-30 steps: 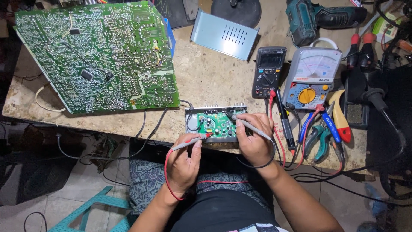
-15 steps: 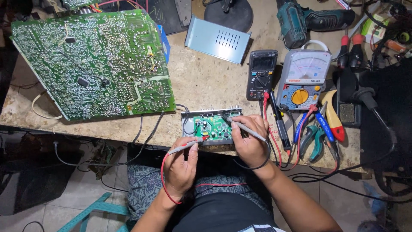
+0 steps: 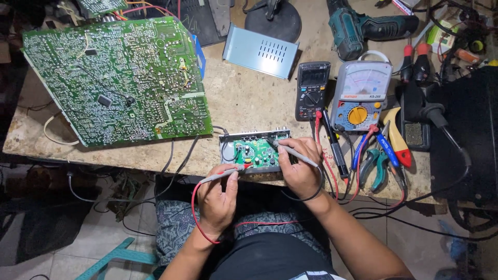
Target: Inspecting and testing electronic components on a circuit board using a multimeter.
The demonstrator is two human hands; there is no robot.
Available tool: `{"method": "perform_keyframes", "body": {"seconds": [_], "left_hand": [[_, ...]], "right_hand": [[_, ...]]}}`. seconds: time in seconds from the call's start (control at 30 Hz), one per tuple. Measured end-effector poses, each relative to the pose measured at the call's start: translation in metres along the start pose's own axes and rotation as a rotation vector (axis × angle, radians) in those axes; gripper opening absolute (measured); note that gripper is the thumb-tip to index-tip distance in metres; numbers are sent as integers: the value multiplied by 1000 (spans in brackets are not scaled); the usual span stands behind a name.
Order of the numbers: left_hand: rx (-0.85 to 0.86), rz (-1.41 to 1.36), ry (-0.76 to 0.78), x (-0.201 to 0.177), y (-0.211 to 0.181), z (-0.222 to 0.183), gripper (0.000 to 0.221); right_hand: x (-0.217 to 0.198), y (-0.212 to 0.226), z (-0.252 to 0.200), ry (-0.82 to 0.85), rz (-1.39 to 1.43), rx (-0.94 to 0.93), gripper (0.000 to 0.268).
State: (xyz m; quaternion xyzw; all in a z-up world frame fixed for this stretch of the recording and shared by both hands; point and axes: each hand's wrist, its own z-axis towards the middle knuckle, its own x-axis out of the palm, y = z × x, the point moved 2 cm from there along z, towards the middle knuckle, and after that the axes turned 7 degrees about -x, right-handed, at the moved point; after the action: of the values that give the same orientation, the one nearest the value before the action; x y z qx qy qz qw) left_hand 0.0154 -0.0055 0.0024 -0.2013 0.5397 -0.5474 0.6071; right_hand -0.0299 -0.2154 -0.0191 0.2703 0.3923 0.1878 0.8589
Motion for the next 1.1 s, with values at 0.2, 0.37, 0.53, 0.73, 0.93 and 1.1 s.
{"method": "perform_keyframes", "body": {"seconds": [0.2, 0.37, 0.53, 0.73, 0.93, 1.1], "left_hand": [[149, -92, -34, -10, -22, -12, 17], [334, 254, 124, -16, -35, -36, 27], [495, 202, 91, -36, -33, -43, 34], [22, 527, -759, -163, 80, -8, 21], [-746, 552, -687, -269, 301, -7, 47], [-405, 451, -651, -291, 376, -17, 30]], "right_hand": [[-21, 14, -29, -52, 177, -226, 19], [-42, 78, -51, 242, 360, -389, 32], [-37, 87, -78, 165, 396, -288, 19], [-52, 85, -104, -75, 230, -115, 17], [-59, 95, -101, -53, 107, -210, 13], [-63, 110, -95, -26, 118, -235, 17]]}}
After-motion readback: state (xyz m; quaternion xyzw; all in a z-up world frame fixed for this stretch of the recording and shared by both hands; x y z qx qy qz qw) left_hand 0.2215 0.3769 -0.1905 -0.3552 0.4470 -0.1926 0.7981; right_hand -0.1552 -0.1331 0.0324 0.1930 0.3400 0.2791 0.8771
